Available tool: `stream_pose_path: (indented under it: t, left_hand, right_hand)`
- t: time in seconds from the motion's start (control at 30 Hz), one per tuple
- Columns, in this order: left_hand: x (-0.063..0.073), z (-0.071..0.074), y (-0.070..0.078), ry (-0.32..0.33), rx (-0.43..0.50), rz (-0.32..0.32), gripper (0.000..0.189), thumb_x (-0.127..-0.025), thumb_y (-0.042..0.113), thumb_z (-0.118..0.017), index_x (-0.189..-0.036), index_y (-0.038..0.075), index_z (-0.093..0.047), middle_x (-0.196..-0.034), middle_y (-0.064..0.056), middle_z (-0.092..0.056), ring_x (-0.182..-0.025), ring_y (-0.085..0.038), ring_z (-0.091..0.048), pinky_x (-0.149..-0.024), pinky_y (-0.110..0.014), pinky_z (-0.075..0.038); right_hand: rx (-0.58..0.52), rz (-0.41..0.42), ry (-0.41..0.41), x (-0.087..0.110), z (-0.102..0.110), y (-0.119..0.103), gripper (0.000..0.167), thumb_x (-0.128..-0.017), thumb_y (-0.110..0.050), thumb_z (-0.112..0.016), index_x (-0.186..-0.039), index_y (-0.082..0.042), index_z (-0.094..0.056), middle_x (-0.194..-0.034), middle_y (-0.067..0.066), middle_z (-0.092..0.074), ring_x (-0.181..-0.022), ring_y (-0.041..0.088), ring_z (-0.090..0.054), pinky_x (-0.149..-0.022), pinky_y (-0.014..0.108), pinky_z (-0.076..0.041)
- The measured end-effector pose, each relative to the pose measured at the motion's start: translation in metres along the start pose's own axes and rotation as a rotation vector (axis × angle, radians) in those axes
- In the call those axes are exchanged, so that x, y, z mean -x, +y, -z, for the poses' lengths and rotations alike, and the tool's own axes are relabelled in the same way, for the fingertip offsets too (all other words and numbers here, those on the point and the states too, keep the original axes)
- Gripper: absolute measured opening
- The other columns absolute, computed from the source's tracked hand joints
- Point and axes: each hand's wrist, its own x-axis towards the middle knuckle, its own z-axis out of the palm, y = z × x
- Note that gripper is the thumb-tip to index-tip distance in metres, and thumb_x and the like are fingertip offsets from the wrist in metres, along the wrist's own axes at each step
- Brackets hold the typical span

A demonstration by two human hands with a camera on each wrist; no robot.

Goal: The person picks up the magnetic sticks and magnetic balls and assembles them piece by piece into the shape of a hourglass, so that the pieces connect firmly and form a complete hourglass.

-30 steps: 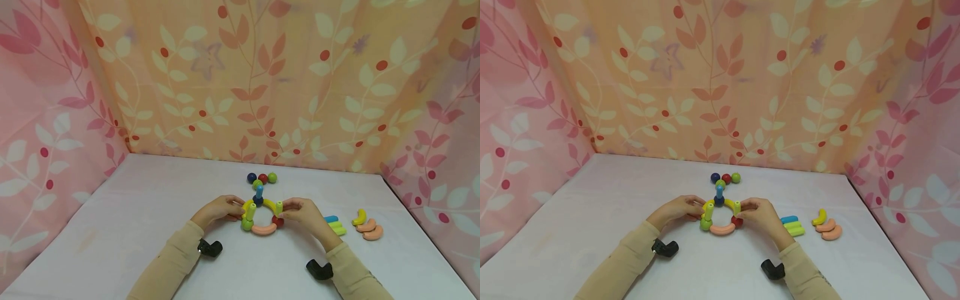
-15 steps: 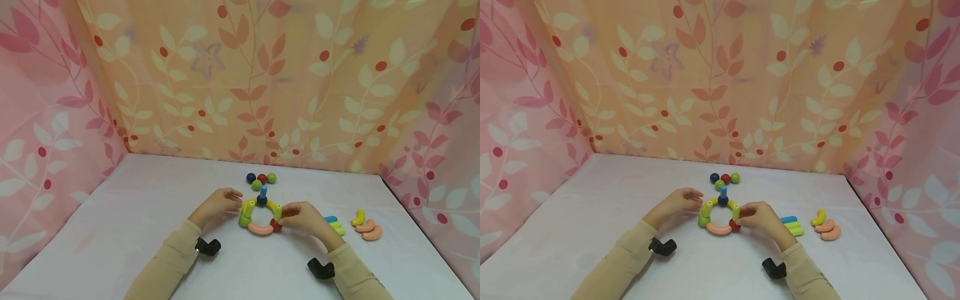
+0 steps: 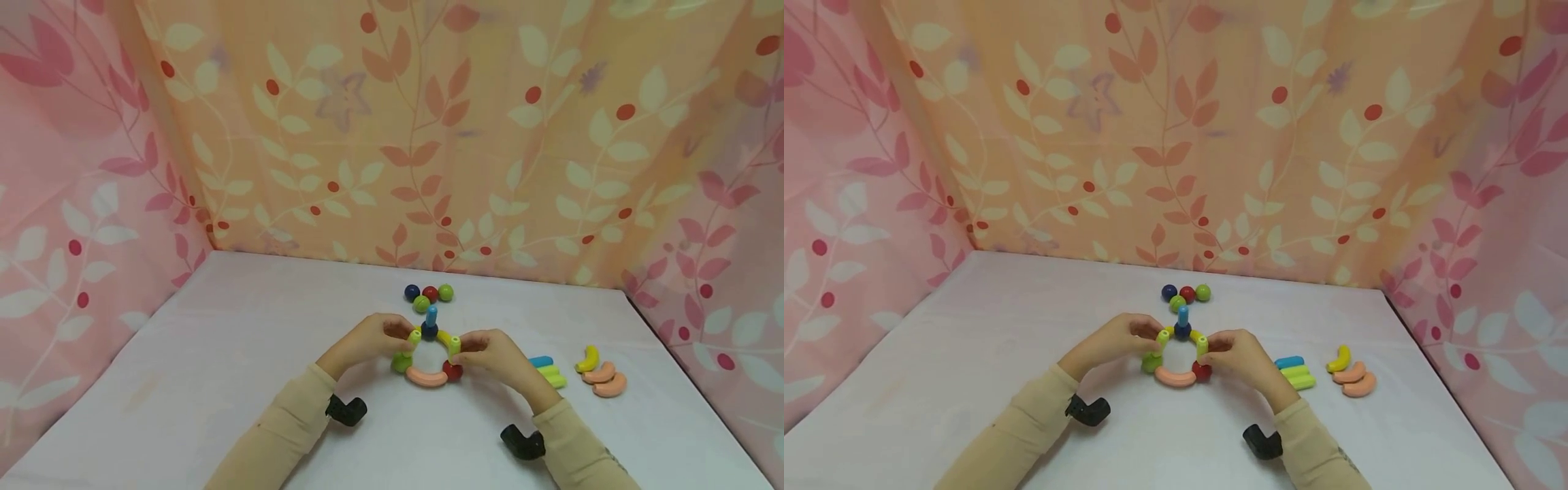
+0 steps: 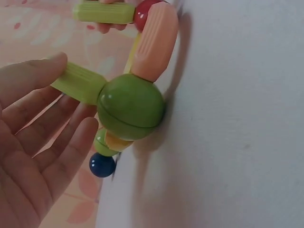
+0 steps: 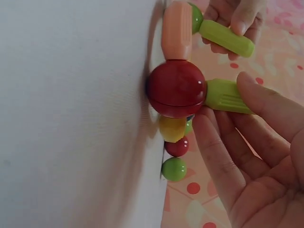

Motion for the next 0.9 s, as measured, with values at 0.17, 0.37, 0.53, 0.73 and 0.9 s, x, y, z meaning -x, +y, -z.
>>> stream_pose_path:
  t: [0.17,0.37,0.53,0.73,0.9]
  left_hand:
    - [0.0,-0.006,0.0,0.026,-0.008,-0.018,0.024,-0.089,0.027,-0.075,-0.112,0.02,-0.071,-0.107,0.004,-0.07,-0.102,-0.015,-0.06,-0.097,-0.04,-0.052]
    - [-0.002,-0.01,0.0,0.055,-0.028,-0.053,0.022,-0.089,0.024,-0.075,-0.11,0.019,-0.072,-0.104,0.003,-0.071,-0.102,-0.015,-0.062,-0.096,-0.04,-0.053]
    - [-0.003,-0.012,0.001,0.081,-0.018,-0.05,0.034,-0.089,0.023,-0.075,-0.121,0.017,-0.068,-0.109,0.0,-0.07,-0.105,-0.017,-0.062,-0.095,-0.039,-0.054]
    - [-0.005,-0.014,0.001,0.122,0.007,-0.067,0.055,-0.088,0.021,-0.075,-0.14,0.018,-0.056,-0.117,-0.003,-0.069,-0.108,-0.019,-0.064,-0.09,-0.036,-0.057]
    - [-0.007,-0.017,-0.001,0.124,-0.019,-0.101,0.049,-0.089,0.021,-0.074,-0.136,0.016,-0.06,-0.114,-0.005,-0.07,-0.109,-0.022,-0.064,-0.092,-0.039,-0.056]
  right_hand:
    - [0.012,-0.003,-0.05,-0.003,0.001,-0.009,0.034,-0.085,-0.029,-0.079,-0.111,-0.008,-0.075,-0.098,0.001,-0.074,-0.09,0.015,-0.062,-0.09,0.04,-0.057]
    - [0.002,0.03,-0.053,-0.007,0.001,-0.016,0.034,-0.086,-0.026,-0.078,-0.115,-0.008,-0.073,-0.1,0.002,-0.074,-0.09,0.015,-0.062,-0.09,0.041,-0.057]
    - [0.004,0.06,-0.03,-0.013,-0.002,-0.018,0.054,-0.085,-0.022,-0.079,-0.133,-0.006,-0.061,-0.104,0.005,-0.073,-0.092,0.015,-0.065,-0.087,0.038,-0.058]
    - [-0.033,0.061,-0.045,-0.021,-0.002,-0.02,0.065,-0.084,-0.018,-0.08,-0.142,-0.007,-0.053,-0.101,0.006,-0.071,-0.085,0.014,-0.065,-0.082,0.034,-0.06]
    - [-0.063,0.074,-0.066,-0.024,-0.002,-0.021,0.066,-0.085,-0.016,-0.079,-0.144,-0.009,-0.051,-0.104,0.01,-0.071,-0.083,0.014,-0.067,-0.08,0.034,-0.062]
